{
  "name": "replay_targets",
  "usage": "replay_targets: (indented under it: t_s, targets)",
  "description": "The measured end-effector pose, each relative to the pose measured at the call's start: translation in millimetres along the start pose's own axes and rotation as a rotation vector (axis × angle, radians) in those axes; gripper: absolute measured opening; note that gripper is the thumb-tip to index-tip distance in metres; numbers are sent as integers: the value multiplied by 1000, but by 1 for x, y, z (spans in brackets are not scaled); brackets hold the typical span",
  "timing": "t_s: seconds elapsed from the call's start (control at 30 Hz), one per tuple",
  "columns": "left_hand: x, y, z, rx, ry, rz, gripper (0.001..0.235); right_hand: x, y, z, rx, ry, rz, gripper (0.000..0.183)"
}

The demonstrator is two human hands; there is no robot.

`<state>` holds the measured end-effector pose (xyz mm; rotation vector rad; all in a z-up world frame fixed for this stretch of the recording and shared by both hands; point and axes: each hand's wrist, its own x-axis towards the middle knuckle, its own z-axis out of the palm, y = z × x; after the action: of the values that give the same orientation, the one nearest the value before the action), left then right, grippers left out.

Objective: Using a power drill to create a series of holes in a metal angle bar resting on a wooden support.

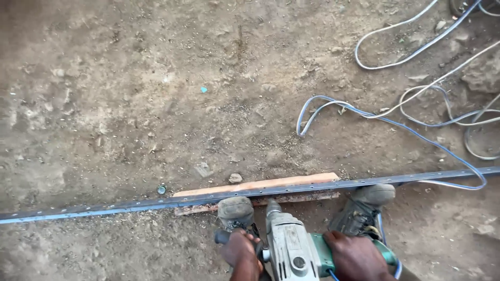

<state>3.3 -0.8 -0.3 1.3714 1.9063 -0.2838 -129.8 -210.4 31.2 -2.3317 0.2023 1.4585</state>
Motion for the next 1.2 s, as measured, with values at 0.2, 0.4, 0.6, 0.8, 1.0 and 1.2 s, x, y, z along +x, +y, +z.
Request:
replay_targets:
  t_s: [0.2,0.4,0.6,0.8,1.0,1.2]
  targets:
    - [13,-6,-3,-5,11,1,5,4,-3,-14,-9,7,-14,37]
    - [183,-108,3,1559,-305,352,32,15,22,19,-77,-138,14,47]
    - [82,-66,-4,162,-141,-145,3,10,-2,-26,-10,-93,52,17]
    - [27,-16,-21,163,-223,-4,19,-48,-41,-3,90,-184,285,27]
    - [-30,21,-76,152,-280,-48,20,-101,-71,-10,101,-138,313,30]
    - [-40,43,-87,144,-236,26,20,-99,-84,-17,100,-59,238,29]
